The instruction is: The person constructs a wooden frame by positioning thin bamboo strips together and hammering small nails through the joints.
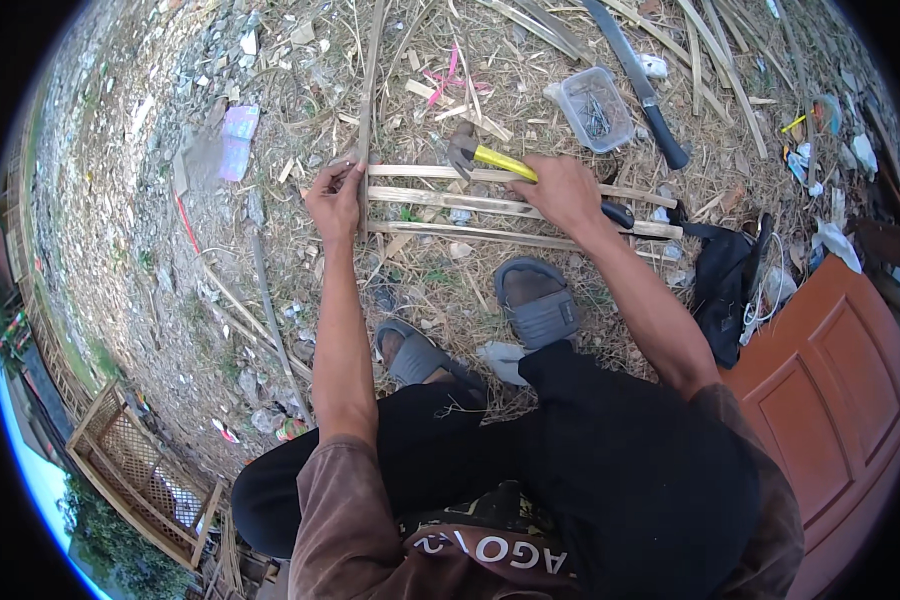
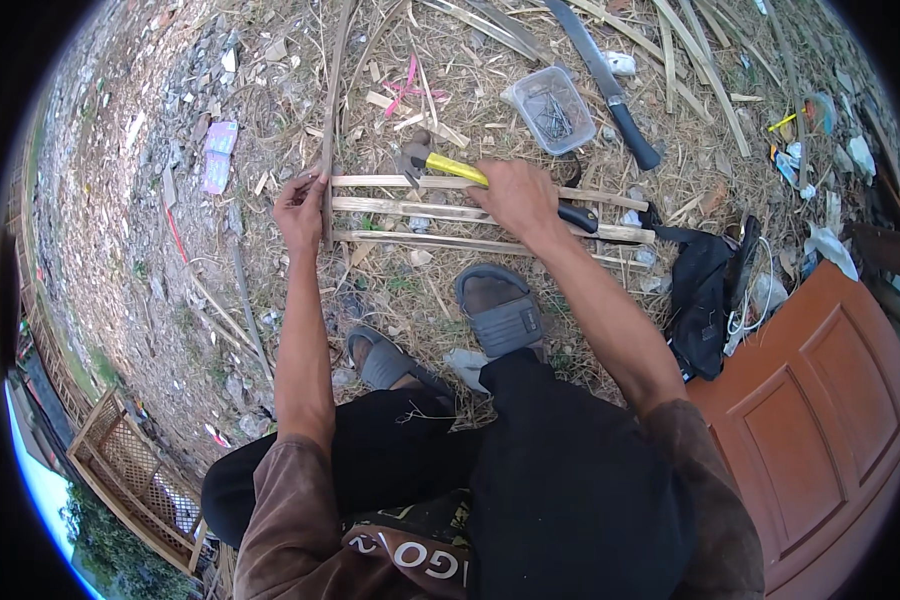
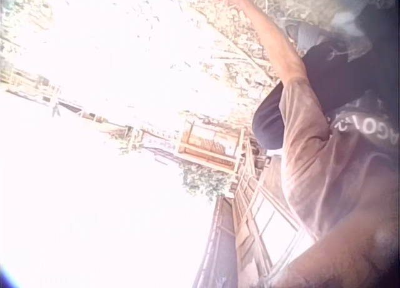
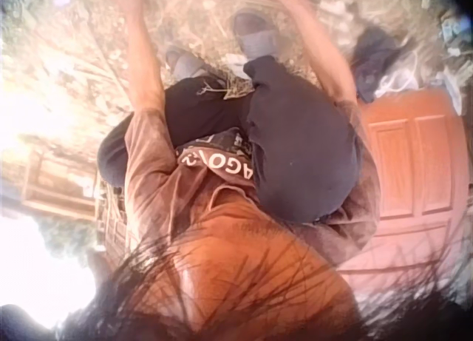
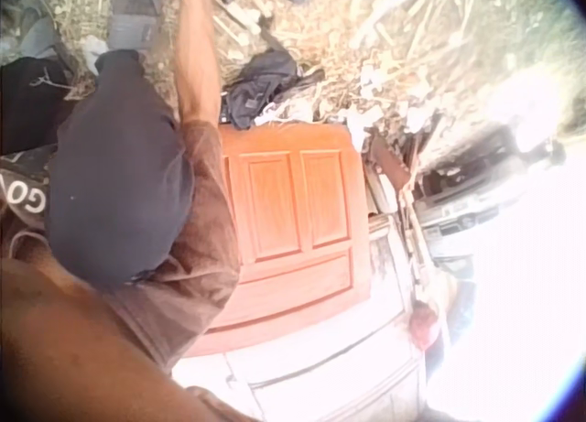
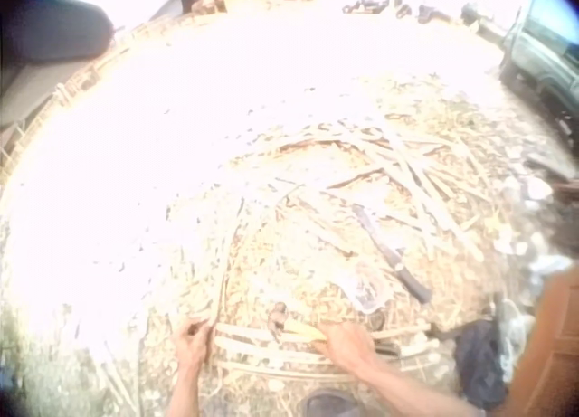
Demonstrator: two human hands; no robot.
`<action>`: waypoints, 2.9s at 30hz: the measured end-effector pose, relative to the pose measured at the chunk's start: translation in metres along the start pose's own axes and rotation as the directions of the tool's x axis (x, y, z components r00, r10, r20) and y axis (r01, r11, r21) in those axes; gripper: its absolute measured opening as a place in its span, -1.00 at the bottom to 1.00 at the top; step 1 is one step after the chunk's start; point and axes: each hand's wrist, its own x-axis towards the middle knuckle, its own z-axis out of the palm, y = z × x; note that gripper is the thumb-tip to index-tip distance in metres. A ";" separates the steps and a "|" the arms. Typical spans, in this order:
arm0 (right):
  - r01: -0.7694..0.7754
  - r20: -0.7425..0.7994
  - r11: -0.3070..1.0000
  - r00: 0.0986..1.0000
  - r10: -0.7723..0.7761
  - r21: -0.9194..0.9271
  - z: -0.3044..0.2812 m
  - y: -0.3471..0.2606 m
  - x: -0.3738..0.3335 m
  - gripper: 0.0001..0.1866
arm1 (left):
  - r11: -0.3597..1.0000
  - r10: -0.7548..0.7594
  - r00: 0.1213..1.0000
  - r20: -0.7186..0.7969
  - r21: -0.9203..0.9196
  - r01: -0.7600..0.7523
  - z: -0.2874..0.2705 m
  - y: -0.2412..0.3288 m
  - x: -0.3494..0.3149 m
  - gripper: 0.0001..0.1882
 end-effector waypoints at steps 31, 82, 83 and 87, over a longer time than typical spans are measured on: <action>0.172 -0.165 0.984 0.973 -0.162 0.044 0.016 0.017 0.001 -0.78 | 0.975 -0.003 0.996 -0.088 -0.222 -0.017 0.012 -0.011 -0.007 -0.79; -0.013 0.106 0.758 0.992 -0.073 0.652 0.003 -0.044 0.019 -0.69 | 0.987 -0.144 0.989 -0.017 -0.073 0.142 0.003 0.010 0.000 -0.77; -0.013 0.106 0.759 0.992 -0.074 0.651 0.004 -0.043 0.019 -0.69 | 0.987 -0.144 0.989 -0.017 -0.074 0.142 0.003 0.006 0.000 -0.77; -0.008 0.133 0.766 0.986 -0.102 0.643 0.003 -0.039 0.020 -0.71 | 0.993 -0.090 0.993 -0.077 -0.089 0.083 0.008 -0.007 -0.005 -0.82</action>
